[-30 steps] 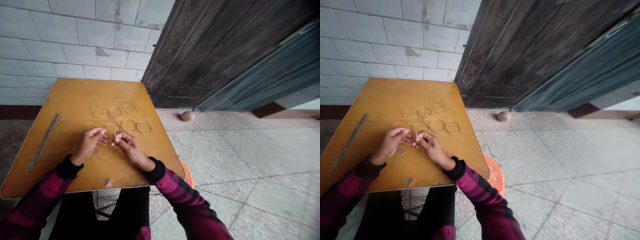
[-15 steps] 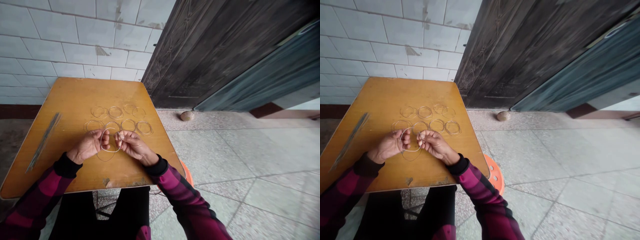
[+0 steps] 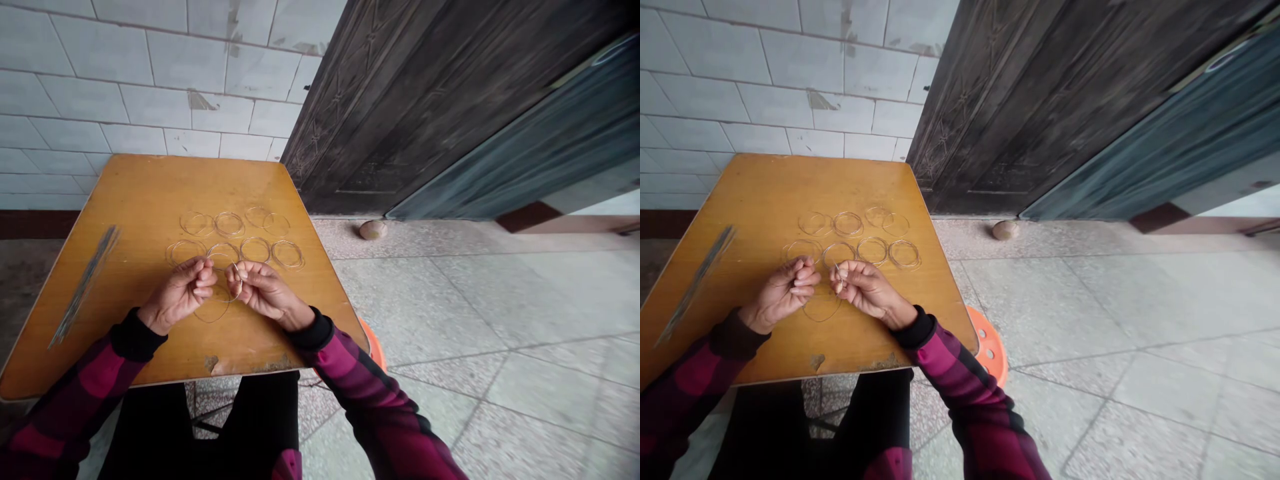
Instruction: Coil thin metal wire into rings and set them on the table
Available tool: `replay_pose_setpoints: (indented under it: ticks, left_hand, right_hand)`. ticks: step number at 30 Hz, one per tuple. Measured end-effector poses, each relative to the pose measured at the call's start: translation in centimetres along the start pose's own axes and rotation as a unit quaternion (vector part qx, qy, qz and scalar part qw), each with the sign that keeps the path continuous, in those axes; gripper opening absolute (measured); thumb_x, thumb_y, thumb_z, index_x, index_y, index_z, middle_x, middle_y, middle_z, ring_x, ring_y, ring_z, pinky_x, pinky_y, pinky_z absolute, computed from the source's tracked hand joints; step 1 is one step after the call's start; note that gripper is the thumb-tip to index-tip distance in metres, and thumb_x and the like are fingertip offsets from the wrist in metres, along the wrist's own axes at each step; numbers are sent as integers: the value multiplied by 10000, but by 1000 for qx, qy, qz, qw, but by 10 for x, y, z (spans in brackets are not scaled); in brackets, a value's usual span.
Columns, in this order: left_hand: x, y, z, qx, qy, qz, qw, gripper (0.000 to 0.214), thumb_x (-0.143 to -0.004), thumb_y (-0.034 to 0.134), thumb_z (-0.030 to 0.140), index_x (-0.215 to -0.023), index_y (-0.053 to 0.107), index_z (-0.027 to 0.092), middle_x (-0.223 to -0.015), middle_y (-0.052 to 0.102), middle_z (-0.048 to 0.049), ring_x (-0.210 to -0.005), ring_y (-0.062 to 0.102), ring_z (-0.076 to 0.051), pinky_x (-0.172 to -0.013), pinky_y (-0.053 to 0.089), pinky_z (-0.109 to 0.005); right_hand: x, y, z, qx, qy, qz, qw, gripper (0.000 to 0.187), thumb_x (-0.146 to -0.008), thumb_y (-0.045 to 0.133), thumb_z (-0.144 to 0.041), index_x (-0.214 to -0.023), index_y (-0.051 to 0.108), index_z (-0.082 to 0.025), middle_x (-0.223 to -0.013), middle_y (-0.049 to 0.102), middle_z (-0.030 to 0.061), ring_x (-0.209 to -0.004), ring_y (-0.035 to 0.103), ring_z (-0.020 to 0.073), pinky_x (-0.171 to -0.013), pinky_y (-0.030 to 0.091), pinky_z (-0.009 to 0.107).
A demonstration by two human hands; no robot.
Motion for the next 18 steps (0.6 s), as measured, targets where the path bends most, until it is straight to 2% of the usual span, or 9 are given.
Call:
replay_pose_setpoints:
  ticks: [3, 5, 7, 8, 10, 12, 14, 16, 18]
  left_hand:
    - [0, -3, -3, -37, -29, 7, 999, 179, -685, 827, 214, -767, 707, 110, -600, 555, 19, -488, 477, -29, -392, 362, -94]
    - [1, -7, -5, -105, -36, 17, 994, 243, -695, 822, 308, -806, 709, 124, -637, 580, 10, -473, 473, -36, -374, 352, -115]
    - [1, -9, 2, -226, 15, 33, 973, 240, -739, 782, 334, -881, 711, 153, -693, 613, 4, -467, 482, -45, -382, 368, -141]
    - [2, -8, 9, -304, 67, 39, 950, 217, -761, 763, 310, -918, 711, 171, -729, 630, 1, -486, 506, -54, -404, 394, -156]
    - [6, 3, 23, -467, 189, 26, 863, 168, -786, 735, 230, -949, 718, 196, -798, 658, -11, -586, 583, -84, -507, 471, -191]
    - [13, 20, 27, -597, 288, -28, 748, 130, -806, 711, 175, -932, 731, 201, -828, 680, -25, -700, 633, -114, -626, 515, -227]
    - [19, 35, 25, -674, 343, -99, 647, 111, -851, 662, 156, -927, 732, 199, -840, 697, -39, -749, 648, -126, -672, 519, -242]
    - [26, 45, 21, -715, 379, -151, 567, 141, -900, 594, 148, -947, 717, 196, -839, 701, -43, -732, 637, -124, -649, 509, -242]
    - [33, 54, 18, -753, 404, -171, 491, 167, -926, 542, 135, -949, 700, 185, -842, 698, -50, -742, 616, -136, -654, 501, -260]
  right_hand:
    - [0, -1, 3, 2, 12, -2, 1000, 200, -766, 814, -246, -774, 670, -107, -795, 651, 5, -607, 610, 36, -536, 495, 113]
    - [1, -2, 6, 10, 30, -7, 999, 211, -762, 817, -252, -779, 670, -101, -777, 654, 8, -605, 612, 39, -530, 497, 112]
    - [2, -3, 11, 22, 56, -10, 998, 216, -766, 813, -252, -786, 668, -94, -744, 654, 10, -609, 618, 43, -532, 505, 110]
    - [2, -4, 14, 27, 72, -9, 997, 217, -766, 813, -249, -789, 668, -90, -730, 654, 10, -607, 621, 44, -534, 510, 108]
    - [3, -7, 19, 31, 109, -6, 994, 225, -753, 822, -242, -795, 669, -83, -723, 659, 9, -601, 626, 43, -534, 522, 110]
    - [3, -9, 24, 26, 143, -5, 989, 240, -723, 842, -229, -806, 674, -79, -744, 673, 12, -598, 632, 43, -530, 529, 111]
    - [4, -9, 26, 21, 168, -12, 985, 253, -700, 855, -217, -817, 681, -75, -752, 684, 14, -592, 635, 45, -517, 528, 110]
    - [5, -9, 26, 25, 186, -24, 982, 257, -693, 855, -210, -824, 687, -67, -753, 688, 19, -588, 636, 47, -506, 526, 110]
    - [6, -9, 26, 36, 198, -33, 979, 247, -708, 842, -210, -827, 687, -59, -740, 682, 21, -585, 632, 46, -501, 525, 111]
Point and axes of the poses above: each hand's wrist, its own x-axis away from the middle knuckle, its own y-axis out of the palm, z = x × y, the point moved 7 cm from there along -x, towards the middle knuckle
